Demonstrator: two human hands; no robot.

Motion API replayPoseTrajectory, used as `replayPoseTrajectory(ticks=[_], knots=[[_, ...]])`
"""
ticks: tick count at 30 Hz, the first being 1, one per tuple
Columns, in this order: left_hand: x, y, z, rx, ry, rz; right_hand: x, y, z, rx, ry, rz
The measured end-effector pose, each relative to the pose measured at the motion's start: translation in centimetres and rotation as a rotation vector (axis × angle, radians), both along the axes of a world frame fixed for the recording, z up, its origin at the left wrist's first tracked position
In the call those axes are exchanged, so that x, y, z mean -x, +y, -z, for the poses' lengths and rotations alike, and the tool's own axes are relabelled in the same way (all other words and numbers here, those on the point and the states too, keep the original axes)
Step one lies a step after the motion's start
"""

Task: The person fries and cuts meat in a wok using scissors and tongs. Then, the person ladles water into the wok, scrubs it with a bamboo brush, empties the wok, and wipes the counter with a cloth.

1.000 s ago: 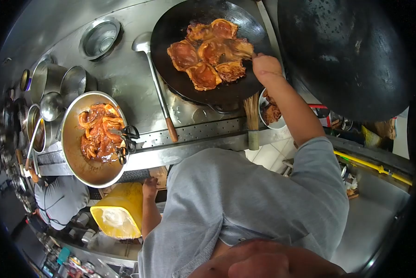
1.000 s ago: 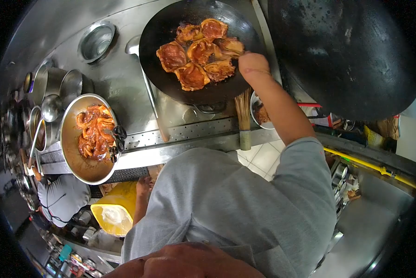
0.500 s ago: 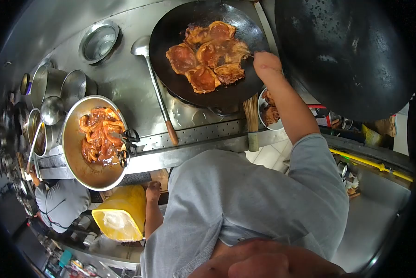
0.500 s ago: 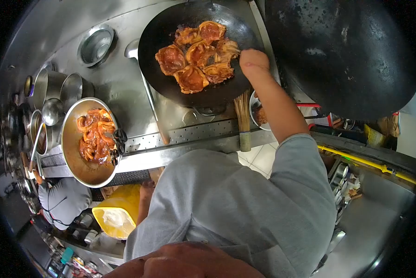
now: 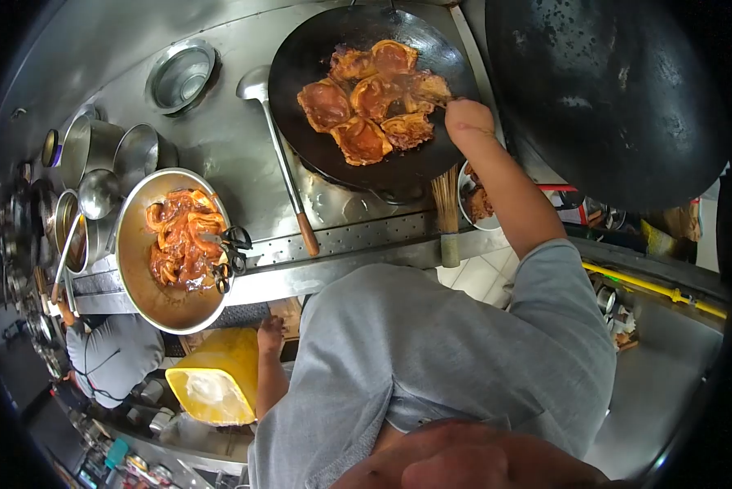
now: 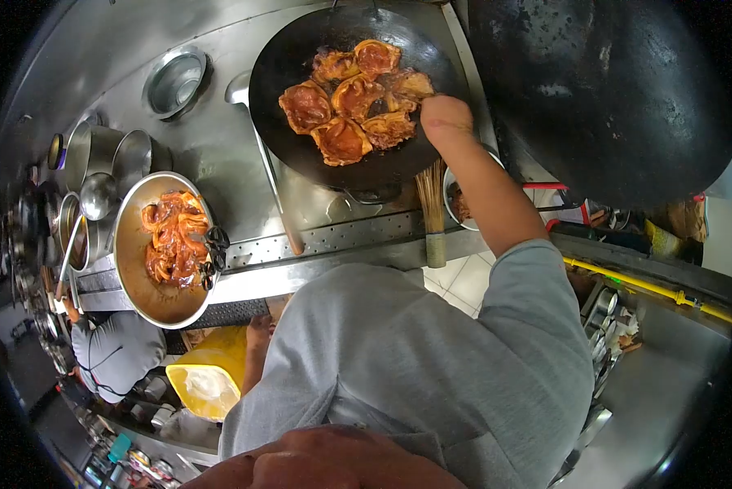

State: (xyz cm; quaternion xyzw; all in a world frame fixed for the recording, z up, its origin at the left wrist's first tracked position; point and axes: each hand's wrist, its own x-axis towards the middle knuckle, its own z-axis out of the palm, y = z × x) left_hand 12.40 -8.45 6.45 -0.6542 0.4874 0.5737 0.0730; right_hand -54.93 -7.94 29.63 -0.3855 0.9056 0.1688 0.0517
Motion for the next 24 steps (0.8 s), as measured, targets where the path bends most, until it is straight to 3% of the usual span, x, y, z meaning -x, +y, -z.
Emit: replayPoseTrajectory(ticks=[2,4,7,11,13,16,19,23,24], knots=[[-0.5,0.1,0.2,0.017,-0.002,0.020,-0.3,0.0,0.1,0.006,-0.017,0.000],[-1.5,0.1,1.1,0.145,-0.019,0.239,-1.1,-0.3,0.6,-0.054,0.028,-0.173],[-2.2,0.6,2.3,0.112,-0.023,0.153,-1.5,-0.6,1.3,-0.130,0.143,-0.368],[-1.1,0.9,0.8,0.100,-0.098,0.146,0.1,-1.5,0.5,-0.206,0.110,-0.284],[-0.8,1.3,0.7,0.059,-0.030,0.023,1.5,-0.8,1.6,0.132,0.214,-0.155],[-2.1,1.5,3.1,0.038,0.053,0.061,1.4,-0.6,0.1,0.210,0.117,-0.027],[-1.0,1.3,0.5,0.034,-0.005,0.156,-1.2,-1.3,-2.4,0.029,0.033,-0.090],[-2.7,1.2,3.7,0.144,0.063,0.288,-0.7,-1.1,0.4,-0.058,0.025,-0.167],[-2.2,1.1,2.9,0.118,0.074,0.149,-0.6,-1.2,0.4,-0.052,0.024,-0.169]])
